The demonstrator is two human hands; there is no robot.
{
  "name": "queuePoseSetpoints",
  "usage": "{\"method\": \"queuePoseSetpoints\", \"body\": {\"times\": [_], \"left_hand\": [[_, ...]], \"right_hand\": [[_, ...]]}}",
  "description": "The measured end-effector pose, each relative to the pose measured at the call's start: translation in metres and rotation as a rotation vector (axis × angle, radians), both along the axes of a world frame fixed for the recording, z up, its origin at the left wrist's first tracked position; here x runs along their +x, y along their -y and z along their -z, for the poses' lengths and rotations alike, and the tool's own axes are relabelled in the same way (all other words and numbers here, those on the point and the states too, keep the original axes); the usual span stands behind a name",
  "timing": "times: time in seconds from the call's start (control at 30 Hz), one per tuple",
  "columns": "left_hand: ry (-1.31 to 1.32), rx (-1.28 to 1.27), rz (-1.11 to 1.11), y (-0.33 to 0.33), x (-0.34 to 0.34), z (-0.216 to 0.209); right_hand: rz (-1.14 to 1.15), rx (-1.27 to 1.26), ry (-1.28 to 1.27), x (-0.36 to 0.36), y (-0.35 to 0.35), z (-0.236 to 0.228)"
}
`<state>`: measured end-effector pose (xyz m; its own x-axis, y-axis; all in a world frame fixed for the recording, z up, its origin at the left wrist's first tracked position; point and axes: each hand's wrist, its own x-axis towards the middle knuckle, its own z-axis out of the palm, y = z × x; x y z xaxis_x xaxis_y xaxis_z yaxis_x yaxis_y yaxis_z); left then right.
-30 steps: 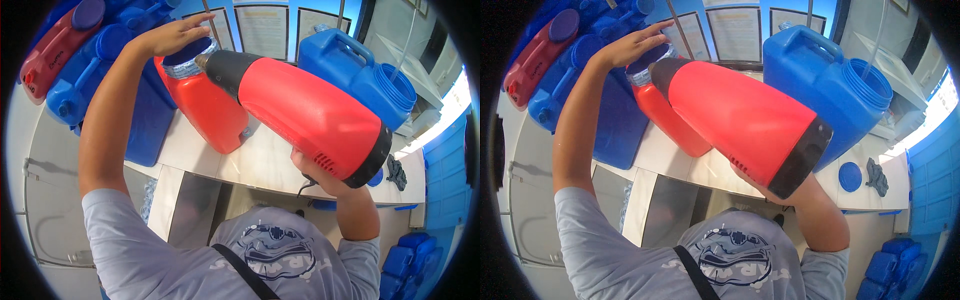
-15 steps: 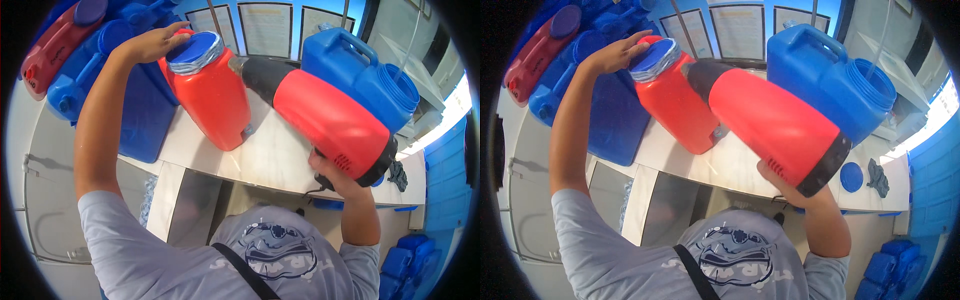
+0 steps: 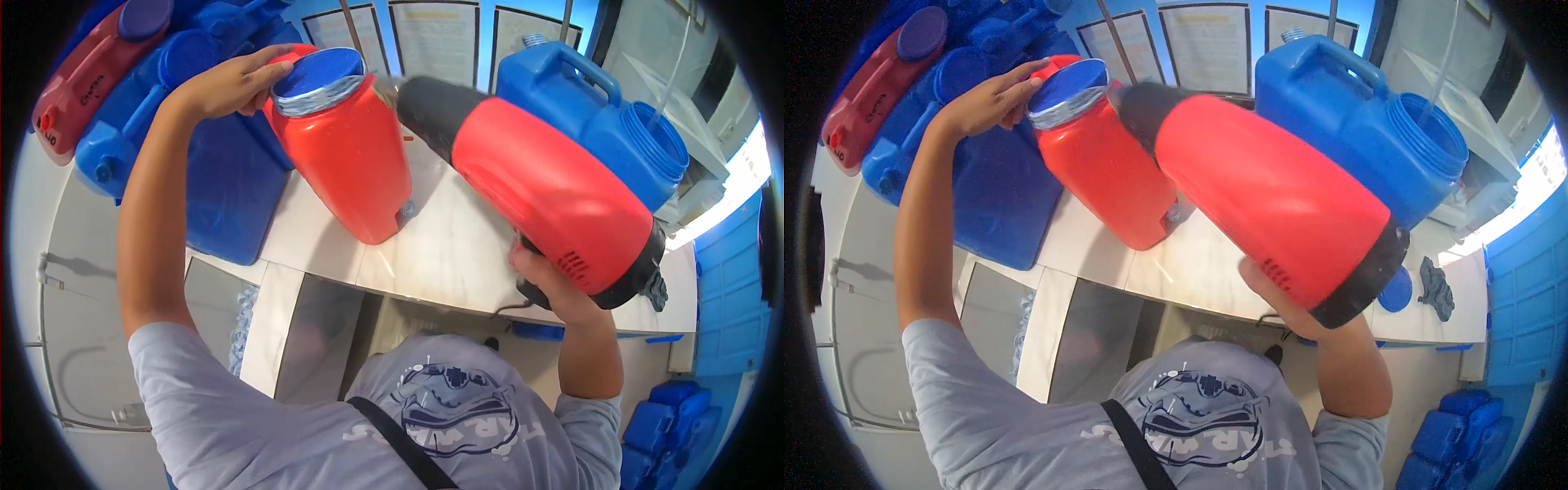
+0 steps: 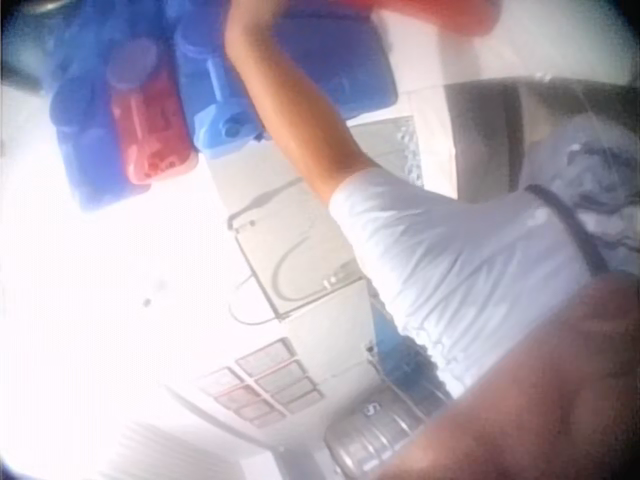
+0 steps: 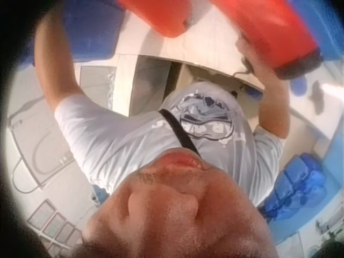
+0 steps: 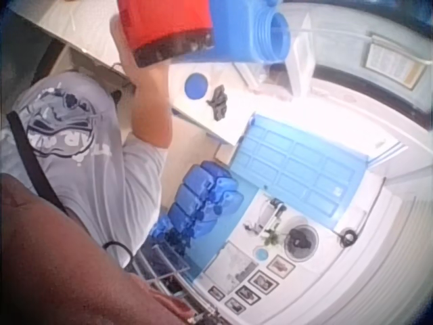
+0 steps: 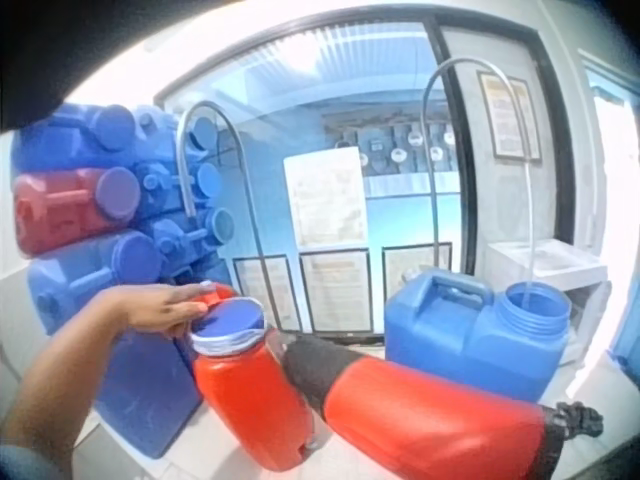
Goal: The person seals plastic jerrycans by applying a strip of sealant tape to the rim and using a heat gun to shrink and secure it. The person handles both red and blue containers, wiping the rims with a cloth and applying the sealant methodically to each unit.
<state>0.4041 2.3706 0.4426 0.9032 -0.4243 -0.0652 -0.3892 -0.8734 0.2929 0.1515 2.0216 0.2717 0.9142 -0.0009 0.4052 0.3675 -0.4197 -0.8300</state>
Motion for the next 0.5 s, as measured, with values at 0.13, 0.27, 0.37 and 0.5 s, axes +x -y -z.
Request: {"method": "queuePoseSetpoints", "body": {"times": [0.13,0.27,0.37,0.5], "left_hand": [[0.186,0.065,0.06,0.01,-0.003,-0.003],[0.256,-0.099,0.33,0.014,0.026,0.006],[0.245,-0.17,0.415,0.024,0.033,0.021],[0.193,-0.03,0.371,0.031,0.043,0.02]], "right_hand": [[0.073,-0.494,0.371,-0.009,-0.015,-0.019],[0.082,-0.192,0.126,-0.004,-0.017,-0.017],[0.017,-0.225,0.127,-0.007,-0.011,-0.012],[0.034,-0.332,0.21,-0.007,-0.02,-0.016]]}}
